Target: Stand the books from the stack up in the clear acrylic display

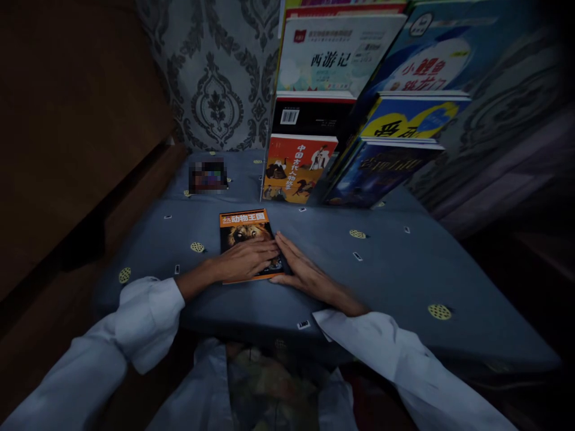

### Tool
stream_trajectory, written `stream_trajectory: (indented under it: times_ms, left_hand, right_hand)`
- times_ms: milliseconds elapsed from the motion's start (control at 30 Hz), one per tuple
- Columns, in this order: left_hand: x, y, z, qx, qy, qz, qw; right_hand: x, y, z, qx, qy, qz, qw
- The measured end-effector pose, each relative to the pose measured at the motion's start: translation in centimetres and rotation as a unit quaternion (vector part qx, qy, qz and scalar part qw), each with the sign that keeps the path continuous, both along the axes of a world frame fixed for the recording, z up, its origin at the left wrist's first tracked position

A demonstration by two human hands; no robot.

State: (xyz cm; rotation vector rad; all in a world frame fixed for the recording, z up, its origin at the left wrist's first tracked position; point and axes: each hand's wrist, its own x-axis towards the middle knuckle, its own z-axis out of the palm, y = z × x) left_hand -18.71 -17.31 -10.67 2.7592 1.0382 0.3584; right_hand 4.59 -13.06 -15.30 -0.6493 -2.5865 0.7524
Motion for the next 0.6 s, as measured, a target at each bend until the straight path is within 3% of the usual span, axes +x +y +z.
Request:
stream_trajectory:
  times_ms: [267,467,600]
  left_hand:
    - [1.0,-3.2,0.5,-0.038,-0.032,-0.030,0.998]
    - [0.4,-2.6,0.4,-0.080,-0.066,-0.029,0.994]
    - [-2.7,-0.6,-0.2,-0.026,-0.081,0.066,0.994]
  right_hand:
    - [0.4,-0.2,0.0,0.016,0.005,0.007,1.000]
    - [0.2,-0.1,-0.2,0.037,0.001,0.011,0.999]
    - [0.0,-0.1,0.2,0.051,-0.025,0.005,0.998]
